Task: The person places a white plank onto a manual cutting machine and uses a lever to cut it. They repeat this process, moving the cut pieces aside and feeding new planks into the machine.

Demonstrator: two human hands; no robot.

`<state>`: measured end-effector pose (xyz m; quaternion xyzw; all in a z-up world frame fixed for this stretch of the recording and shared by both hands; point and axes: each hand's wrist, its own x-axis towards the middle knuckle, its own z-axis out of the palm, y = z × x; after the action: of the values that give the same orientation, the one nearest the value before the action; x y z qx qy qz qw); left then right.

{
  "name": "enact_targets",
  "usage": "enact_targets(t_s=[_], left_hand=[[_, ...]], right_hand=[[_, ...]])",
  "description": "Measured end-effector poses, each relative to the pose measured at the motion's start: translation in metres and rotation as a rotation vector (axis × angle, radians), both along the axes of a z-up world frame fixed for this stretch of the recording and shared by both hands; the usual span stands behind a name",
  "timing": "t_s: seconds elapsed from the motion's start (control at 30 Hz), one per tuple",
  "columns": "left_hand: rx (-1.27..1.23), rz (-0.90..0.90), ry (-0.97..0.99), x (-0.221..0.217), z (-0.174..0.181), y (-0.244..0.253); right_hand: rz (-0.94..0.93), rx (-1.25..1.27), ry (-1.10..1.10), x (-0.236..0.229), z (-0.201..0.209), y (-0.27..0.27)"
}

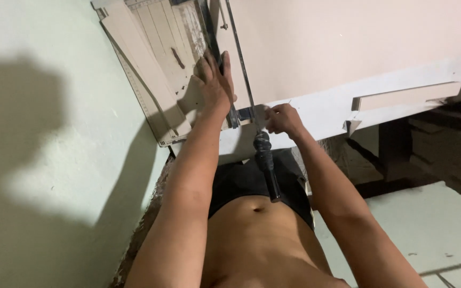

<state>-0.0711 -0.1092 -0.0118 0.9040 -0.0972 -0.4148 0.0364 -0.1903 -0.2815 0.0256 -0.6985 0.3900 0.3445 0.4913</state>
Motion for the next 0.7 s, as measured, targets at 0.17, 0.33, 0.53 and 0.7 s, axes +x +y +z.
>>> enact_targets(t_s=[0.17, 0.33, 0.53, 0.7], left_hand=[[0.033, -0.017, 0.109, 0.007, 0.014, 0.001], [0.162, -0.110, 0.082, 0.010, 0.027, -0.005], [0.008, -0.009, 0.058, 0.004, 0.007, -0.002], [-0.051, 0.019, 0.030, 0.001, -0.003, 0.000]], right_hand=[[0.207, -0.083, -0.259, 0.023, 0.173, 0.031], [0.721, -0.230, 0.123, -0.011, 0.199, 0.073], [0.819, -0.301, -0.030, -0.072, 0.097, 0.079], [0.822, -0.404, -0.146, -0.107, -0.008, 0.074]])
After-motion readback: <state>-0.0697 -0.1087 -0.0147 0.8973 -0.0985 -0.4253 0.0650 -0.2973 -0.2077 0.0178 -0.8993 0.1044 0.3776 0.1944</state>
